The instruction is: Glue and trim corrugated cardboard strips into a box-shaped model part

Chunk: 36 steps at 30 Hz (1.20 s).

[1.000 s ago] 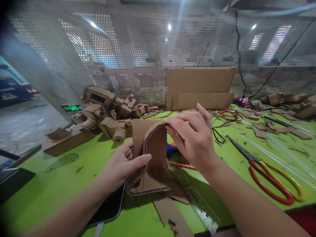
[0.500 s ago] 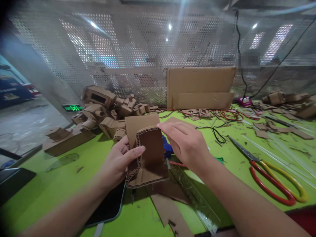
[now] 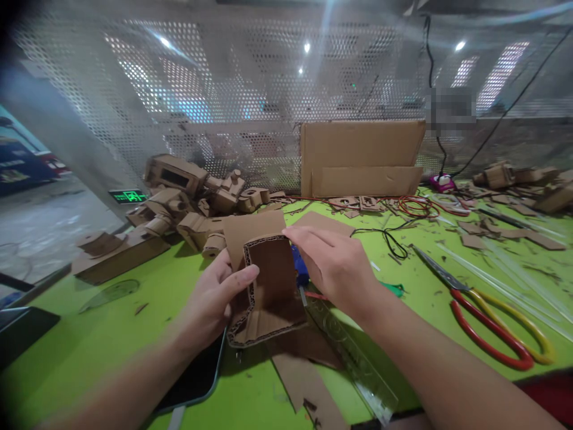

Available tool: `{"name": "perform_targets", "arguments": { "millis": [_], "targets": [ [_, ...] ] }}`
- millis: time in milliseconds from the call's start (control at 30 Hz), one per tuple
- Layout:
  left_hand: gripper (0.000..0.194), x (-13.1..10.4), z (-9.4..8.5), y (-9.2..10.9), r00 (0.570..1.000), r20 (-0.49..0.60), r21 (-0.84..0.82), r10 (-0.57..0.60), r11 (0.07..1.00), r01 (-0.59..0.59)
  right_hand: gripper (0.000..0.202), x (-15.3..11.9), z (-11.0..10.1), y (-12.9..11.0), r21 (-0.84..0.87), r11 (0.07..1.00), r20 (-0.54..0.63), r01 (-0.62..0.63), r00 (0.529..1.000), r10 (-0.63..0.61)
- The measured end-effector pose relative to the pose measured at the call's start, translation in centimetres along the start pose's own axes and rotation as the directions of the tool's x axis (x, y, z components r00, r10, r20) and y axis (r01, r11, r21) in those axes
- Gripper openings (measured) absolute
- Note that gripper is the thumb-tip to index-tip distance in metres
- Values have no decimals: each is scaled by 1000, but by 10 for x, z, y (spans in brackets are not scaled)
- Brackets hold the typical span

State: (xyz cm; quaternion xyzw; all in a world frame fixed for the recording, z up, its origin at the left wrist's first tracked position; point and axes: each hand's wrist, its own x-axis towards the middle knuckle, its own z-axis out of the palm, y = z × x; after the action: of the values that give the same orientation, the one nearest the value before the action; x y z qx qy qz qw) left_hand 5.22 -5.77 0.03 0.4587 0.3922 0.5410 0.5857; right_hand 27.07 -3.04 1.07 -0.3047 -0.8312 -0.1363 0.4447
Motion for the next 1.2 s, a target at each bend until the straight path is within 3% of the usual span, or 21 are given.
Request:
{"name": "perform_targets", "arguments": {
  "millis": [367,633,833,1033,1200],
  "targets": [
    [71,0,3,2,998,-21,-50,-67,997,66,38,-4,1,2,21,1000,51,2,999,-3],
    [68,0,-1,-1,995,-86,13,49,999,-48,43,-6,6,-4,-27,998,37,50,998,-49],
    [67,1,-10,-3,991,-53,67,123,991,-120,37,-3,6,-12,-4,998,-12,69,998,-69],
    [63,0,-6,1,979,-69,79,190,980,-185,24,-1,9,-19,113,993,-72,-40,996,48],
    [62,0,-6,1,981,-97,16,169,986,-169,29,-2,11,-15,275,907,-7,-319,943,333]
  ]
}}
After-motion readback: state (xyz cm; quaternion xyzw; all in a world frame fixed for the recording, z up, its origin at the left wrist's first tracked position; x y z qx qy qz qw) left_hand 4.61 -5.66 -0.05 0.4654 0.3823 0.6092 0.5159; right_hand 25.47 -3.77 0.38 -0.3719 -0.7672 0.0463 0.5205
